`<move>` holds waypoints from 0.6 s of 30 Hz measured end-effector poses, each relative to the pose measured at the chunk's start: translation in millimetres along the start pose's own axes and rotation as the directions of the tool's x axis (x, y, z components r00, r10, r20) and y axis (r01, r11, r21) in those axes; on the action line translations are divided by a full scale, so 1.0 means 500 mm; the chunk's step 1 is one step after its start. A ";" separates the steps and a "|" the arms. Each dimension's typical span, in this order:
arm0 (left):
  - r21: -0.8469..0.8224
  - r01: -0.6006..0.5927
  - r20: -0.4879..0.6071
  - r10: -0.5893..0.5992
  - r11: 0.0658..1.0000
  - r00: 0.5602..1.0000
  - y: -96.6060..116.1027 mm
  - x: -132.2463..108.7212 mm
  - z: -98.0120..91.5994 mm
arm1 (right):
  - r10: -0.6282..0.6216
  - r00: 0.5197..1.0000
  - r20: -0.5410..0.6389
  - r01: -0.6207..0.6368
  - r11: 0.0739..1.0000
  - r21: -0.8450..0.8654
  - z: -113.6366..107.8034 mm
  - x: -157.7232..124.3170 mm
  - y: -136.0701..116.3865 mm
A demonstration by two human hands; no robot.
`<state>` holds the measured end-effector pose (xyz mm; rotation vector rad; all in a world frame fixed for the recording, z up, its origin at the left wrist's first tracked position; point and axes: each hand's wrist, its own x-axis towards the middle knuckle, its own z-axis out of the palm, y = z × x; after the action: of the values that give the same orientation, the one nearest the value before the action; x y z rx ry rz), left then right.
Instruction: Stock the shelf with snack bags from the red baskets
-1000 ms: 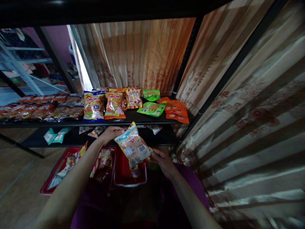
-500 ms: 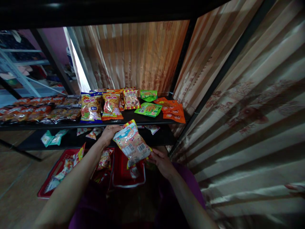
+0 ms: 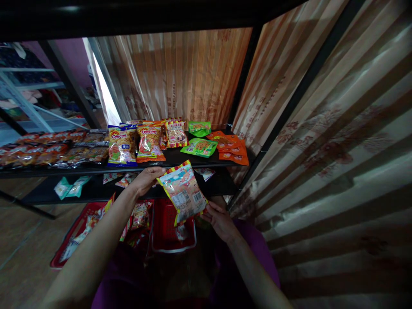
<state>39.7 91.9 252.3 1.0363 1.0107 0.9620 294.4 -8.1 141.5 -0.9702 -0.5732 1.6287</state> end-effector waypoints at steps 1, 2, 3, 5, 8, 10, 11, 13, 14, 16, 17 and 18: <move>-0.015 -0.003 0.011 0.003 1.000 1.000 0.000 -0.005 -0.002 | -0.005 1.000 -0.025 0.006 1.000 0.020 -0.003 0.001 0.002; -0.024 -0.006 0.022 0.006 1.000 1.000 0.000 -0.009 -0.003 | -0.011 0.999 -0.047 0.012 0.999 0.036 -0.006 0.002 0.003; -0.026 -0.010 0.030 0.011 1.000 0.999 -0.001 -0.013 -0.002 | -0.016 0.998 -0.061 0.019 0.999 0.046 -0.009 0.004 0.004; -0.034 -0.022 -0.007 0.021 0.999 1.000 -0.003 -0.017 0.003 | -0.022 0.997 -0.070 0.025 0.999 0.045 -0.012 0.008 0.004; -0.084 -0.016 -0.164 0.002 0.996 0.986 -0.007 -0.009 0.013 | -0.006 0.998 -0.061 0.006 1.000 0.005 -0.007 0.010 0.004; -0.123 -0.015 -0.240 -0.014 0.992 0.971 -0.010 0.001 0.015 | -0.011 0.998 -0.063 0.010 1.000 -0.016 0.003 0.009 0.002; -0.137 -0.020 -0.256 -0.016 0.990 0.967 -0.012 0.006 0.015 | -0.023 0.998 -0.066 0.021 1.000 -0.019 0.009 0.006 0.000; -0.166 -0.040 -0.275 -0.007 0.985 0.961 -0.016 0.012 0.014 | -0.060 0.995 -0.075 0.059 0.998 -0.013 0.023 0.001 -0.006; -0.186 -0.049 -0.279 -0.005 0.981 0.960 -0.018 0.012 0.014 | -0.080 0.993 -0.081 0.080 0.997 -0.007 0.030 -0.002 -0.010; -0.243 -0.042 -0.238 -0.018 0.969 0.971 -0.024 0.006 0.019 | -0.119 0.989 -0.092 0.120 0.993 0.011 0.043 -0.007 -0.018; -0.275 -0.017 -0.187 -0.036 0.961 0.982 -0.028 0.001 0.024 | -0.138 0.985 -0.101 0.141 0.990 0.018 0.048 -0.008 -0.021; -0.303 0.017 -0.125 -0.058 0.953 0.991 -0.033 -0.005 0.031 | -0.156 0.982 -0.111 0.159 0.987 0.021 0.053 -0.007 -0.023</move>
<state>56.1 82.7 240.0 0.7038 0.9519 1.1256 279.1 -5.2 166.0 -0.9609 -0.5359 1.4312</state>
